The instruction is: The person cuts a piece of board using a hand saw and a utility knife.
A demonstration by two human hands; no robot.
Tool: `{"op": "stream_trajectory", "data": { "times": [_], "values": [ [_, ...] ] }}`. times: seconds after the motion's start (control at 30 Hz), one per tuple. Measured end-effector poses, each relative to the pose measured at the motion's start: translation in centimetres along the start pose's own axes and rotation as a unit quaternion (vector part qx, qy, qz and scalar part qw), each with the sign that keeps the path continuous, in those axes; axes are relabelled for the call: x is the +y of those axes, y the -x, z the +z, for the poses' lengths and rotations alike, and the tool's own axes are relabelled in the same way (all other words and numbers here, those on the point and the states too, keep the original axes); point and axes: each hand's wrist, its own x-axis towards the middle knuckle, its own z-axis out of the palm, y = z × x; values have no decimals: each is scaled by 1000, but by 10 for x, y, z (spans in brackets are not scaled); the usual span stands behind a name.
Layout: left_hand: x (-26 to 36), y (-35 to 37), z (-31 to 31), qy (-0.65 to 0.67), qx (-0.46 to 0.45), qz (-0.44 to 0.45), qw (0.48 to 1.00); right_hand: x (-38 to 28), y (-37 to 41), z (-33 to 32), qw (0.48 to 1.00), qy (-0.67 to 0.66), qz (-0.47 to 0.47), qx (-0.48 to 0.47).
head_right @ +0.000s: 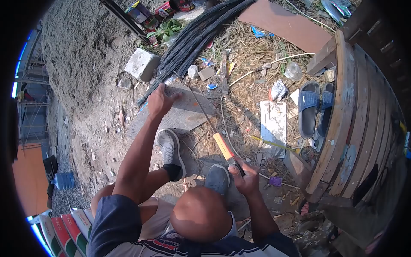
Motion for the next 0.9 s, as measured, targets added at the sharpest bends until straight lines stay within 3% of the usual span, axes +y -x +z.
{"op": "stream_trajectory", "data": {
  "times": [0.03,0.13,0.23,0.33,0.4,0.5,0.63,0.7,0.77,0.9],
  "values": [
    [0,1,-1,-1,0,0,1000,-2,-8,5,1000,-11,25,-7],
    [-1,7,6,-18,17,20,999,23,-63,53,999,38,-32,13],
    [-12,1,11,-32,36,37,998,13,-91,72,999,32,-27,14],
    [-16,-3,14,-8,23,47,999,10,-52,46,1000,29,-9,4],
    [-18,-10,17,-6,32,59,998,18,-15,19,996,24,-83,39],
    [-7,-3,10,-24,22,29,999,16,0,5,995,84,-53,-12],
    [-8,4,13,-21,54,56,997,40,-67,60,995,47,-79,34],
    [-11,2,11,-16,56,54,997,26,-92,73,998,21,-64,2],
    [-14,-3,9,-8,54,45,997,24,-89,70,1000,1,-18,-5],
    [-12,-11,18,-1,36,37,999,49,7,6,993,49,-101,40]
  ]
}}
